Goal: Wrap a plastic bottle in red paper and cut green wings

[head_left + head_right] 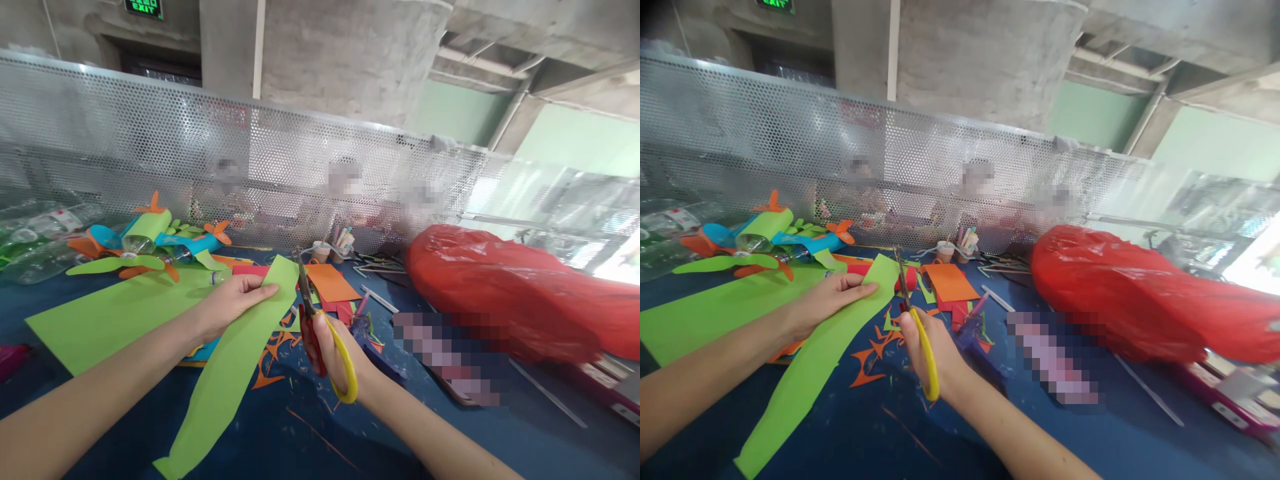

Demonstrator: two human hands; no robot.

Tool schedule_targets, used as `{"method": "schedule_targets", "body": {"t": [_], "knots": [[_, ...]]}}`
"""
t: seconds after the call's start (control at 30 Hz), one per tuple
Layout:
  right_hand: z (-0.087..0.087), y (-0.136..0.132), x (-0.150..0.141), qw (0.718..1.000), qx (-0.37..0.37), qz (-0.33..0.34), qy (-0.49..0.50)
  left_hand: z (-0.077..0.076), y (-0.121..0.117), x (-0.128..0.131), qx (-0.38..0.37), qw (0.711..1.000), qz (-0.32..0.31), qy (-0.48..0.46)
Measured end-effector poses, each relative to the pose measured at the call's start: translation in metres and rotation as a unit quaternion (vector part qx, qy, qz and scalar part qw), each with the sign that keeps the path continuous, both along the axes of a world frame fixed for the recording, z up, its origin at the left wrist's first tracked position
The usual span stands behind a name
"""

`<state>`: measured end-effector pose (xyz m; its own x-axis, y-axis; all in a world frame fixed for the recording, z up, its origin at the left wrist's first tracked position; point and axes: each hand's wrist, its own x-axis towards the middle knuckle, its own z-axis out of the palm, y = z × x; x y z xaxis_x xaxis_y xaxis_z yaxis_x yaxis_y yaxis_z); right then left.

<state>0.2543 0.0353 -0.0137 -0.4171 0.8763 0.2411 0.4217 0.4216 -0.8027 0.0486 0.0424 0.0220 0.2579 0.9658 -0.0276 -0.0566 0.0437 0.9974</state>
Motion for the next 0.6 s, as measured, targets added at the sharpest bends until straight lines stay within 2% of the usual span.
{"method": "schedule_targets", "body": {"t": [0.27, 0.6], "knots": [[0.012, 0.0, 0.002, 1.0, 0.002, -0.007, -0.022, 0.002, 0.01, -0.02, 0.012, 0.998, -0.053, 0.01], [0.011, 0.003, 0.001, 0.999, 0.005, -0.02, -0.047, 0.002, 0.02, -0.036, 0.038, 0.997, -0.033, 0.058]]}}
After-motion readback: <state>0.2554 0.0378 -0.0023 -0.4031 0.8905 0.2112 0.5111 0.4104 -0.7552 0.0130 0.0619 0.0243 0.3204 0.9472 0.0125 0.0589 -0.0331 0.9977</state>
